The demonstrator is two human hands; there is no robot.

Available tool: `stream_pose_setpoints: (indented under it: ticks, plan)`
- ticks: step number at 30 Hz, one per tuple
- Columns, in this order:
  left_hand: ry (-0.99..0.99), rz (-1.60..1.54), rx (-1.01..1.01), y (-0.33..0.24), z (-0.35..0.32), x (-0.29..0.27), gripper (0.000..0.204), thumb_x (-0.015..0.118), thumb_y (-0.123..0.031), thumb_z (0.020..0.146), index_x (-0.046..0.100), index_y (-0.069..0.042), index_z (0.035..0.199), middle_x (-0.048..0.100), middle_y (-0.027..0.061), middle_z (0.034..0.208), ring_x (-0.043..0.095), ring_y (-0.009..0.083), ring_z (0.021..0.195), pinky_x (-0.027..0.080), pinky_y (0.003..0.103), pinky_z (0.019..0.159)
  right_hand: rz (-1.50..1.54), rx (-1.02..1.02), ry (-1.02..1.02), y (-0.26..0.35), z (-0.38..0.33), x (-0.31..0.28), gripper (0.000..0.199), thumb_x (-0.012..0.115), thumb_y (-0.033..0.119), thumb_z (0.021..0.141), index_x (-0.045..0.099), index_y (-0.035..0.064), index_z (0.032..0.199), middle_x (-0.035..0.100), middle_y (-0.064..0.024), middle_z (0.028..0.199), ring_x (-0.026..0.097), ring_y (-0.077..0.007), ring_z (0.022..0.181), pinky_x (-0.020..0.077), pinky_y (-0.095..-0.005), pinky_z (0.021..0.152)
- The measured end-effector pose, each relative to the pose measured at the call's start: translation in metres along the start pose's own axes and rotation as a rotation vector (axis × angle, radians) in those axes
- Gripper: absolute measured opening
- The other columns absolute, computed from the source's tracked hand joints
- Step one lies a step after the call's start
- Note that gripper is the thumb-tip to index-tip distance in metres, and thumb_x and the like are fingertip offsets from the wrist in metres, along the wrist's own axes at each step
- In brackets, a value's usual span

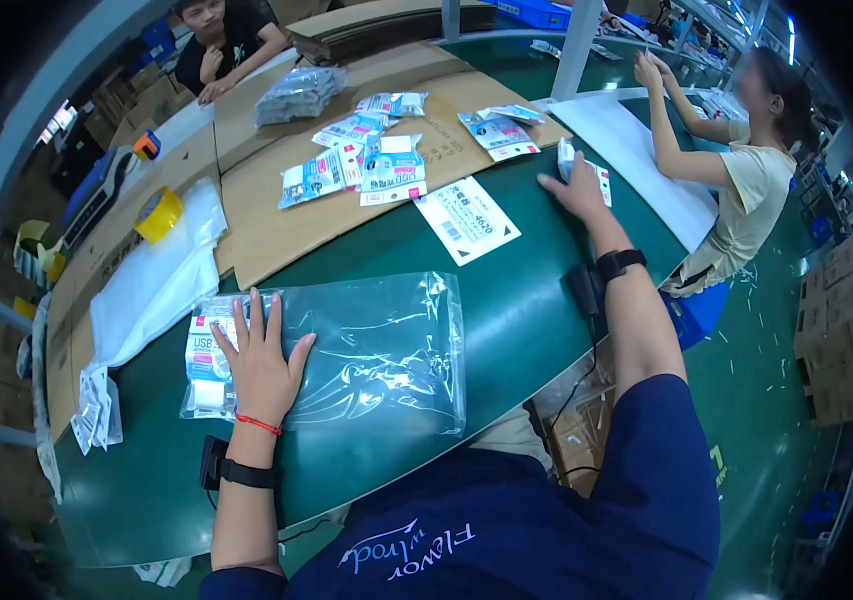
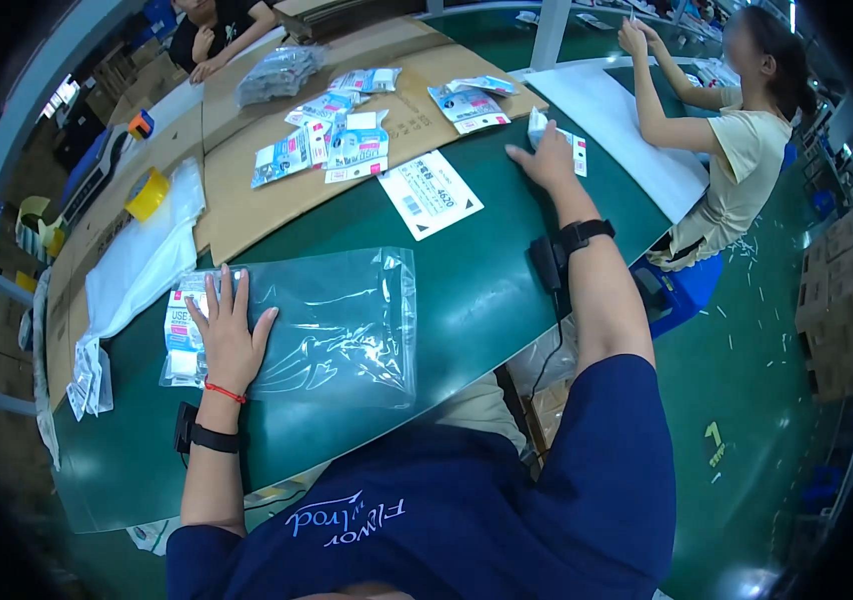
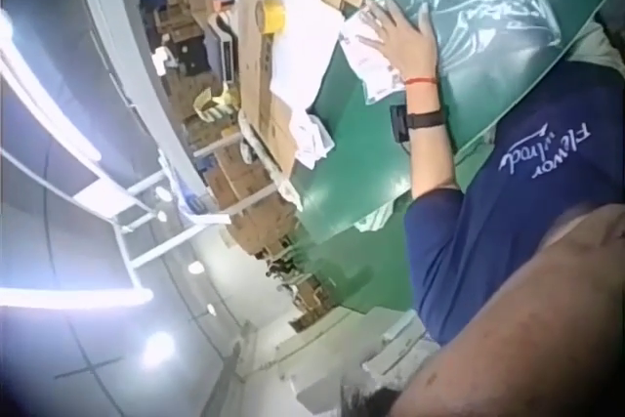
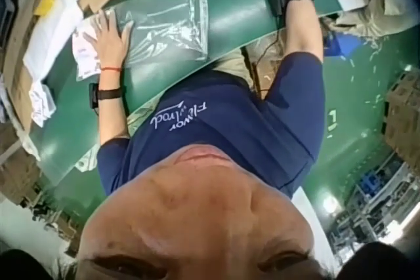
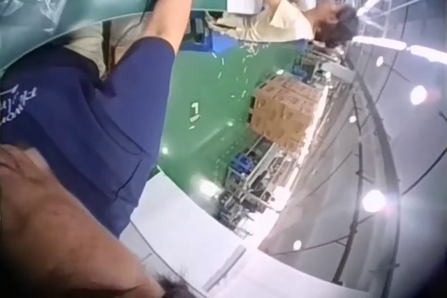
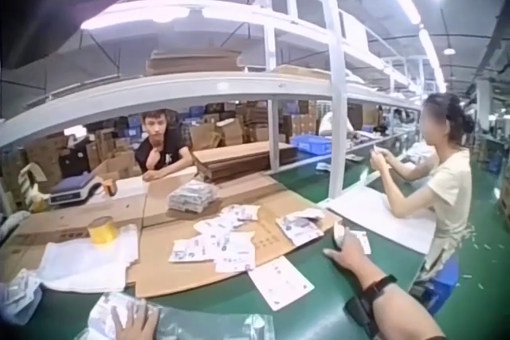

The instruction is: Packaging small labeled packets into larger clear plastic bags.

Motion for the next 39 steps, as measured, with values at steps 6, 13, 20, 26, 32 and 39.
stream_pose_setpoints:
  ticks: [6, 13, 20, 26, 32, 39]
  plan:
    - [-0.078, -0.242, 0.060, -0.027, -0.002, -0.016, 0.061, 0.052, -0.043, 0.091, 0.042, -0.004, 0.136, 0.037, 0.0175, 0.142, 0.029, 0.0364, 0.135, 0.011, 0.057, 0.110, 0.091, 0.089, 0.109, -0.004, -0.003, -0.010, 0.058, 0.065, 0.034, 0.083, 0.050, 0.0020, 0.129, 0.056, -0.0217, 0.123, 0.055, -0.0314, 0.114, 0.0426, -0.0375, 0.095]
    - [0.357, -1.920, -0.302, -0.054, 0.011, -0.039, 0.053, 0.045, -0.036, 0.097, 0.039, -0.001, 0.136, 0.047, 0.0166, 0.134, 0.048, 0.0300, 0.121, 0.036, 0.046, 0.102, 0.699, -0.772, 0.088, 0.181, -0.104, -0.084, 0.047, 0.067, 0.017, 0.080, 0.057, 0.0093, 0.125, 0.058, -0.0137, 0.121, 0.055, -0.0269, 0.113, 0.0374, -0.0407, 0.101]
    - [0.242, -2.435, -0.595, -0.041, -0.007, -0.047, 0.043, 0.044, -0.030, 0.099, 0.043, 0.000, 0.130, 0.054, 0.0128, 0.125, 0.055, 0.0224, 0.112, 0.046, 0.037, 0.094, 0.387, -1.431, 0.384, 0.285, -0.218, -0.081, 0.064, 0.064, 0.004, 0.072, 0.046, 0.0102, 0.133, 0.048, -0.0151, 0.132, 0.042, -0.0306, 0.127, 0.0280, -0.0518, 0.107]
    - [-0.188, -2.168, -0.714, 0.005, -0.027, -0.022, 0.036, 0.048, -0.025, 0.098, 0.049, -0.001, 0.124, 0.058, 0.0107, 0.116, 0.058, 0.0182, 0.104, 0.048, 0.034, 0.088, 0.705, -1.054, 0.323, 0.315, -0.129, -0.007, 0.064, 0.058, 0.006, 0.080, 0.034, 0.0054, 0.139, 0.040, -0.0203, 0.138, 0.039, -0.0341, 0.129, 0.0289, -0.0408, 0.109]
    - [-0.268, -1.453, -0.480, 0.000, -0.035, -0.037, 0.027, 0.054, -0.022, 0.094, 0.060, 0.003, 0.103, 0.062, 0.0132, 0.103, 0.060, 0.0186, 0.090, 0.046, 0.029, 0.081, 0.548, -0.688, 0.180, 0.357, -0.046, 0.100, 0.067, 0.066, 0.032, 0.082, 0.039, 0.0000, 0.134, 0.048, -0.0235, 0.131, 0.048, -0.0348, 0.120, 0.0378, -0.0393, 0.100]
    - [-0.447, -1.370, -0.064, -0.015, -0.038, -0.045, 0.021, 0.059, -0.014, 0.089, 0.058, 0.001, 0.104, 0.059, 0.0164, 0.091, 0.060, 0.0323, 0.082, 0.047, 0.036, 0.070, 0.136, -0.481, 0.351, 0.338, -0.037, 0.156, 0.049, 0.065, 0.029, 0.078, 0.053, 0.0032, 0.117, 0.061, -0.0233, 0.106, 0.057, -0.0391, 0.100, 0.0448, -0.0447, 0.085]
Point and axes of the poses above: each hand's wrist, its own z-axis towards the middle knuckle, its own x-axis out of the palm, y = z × x, the point moved 5 cm from there along z, towards the middle knuckle
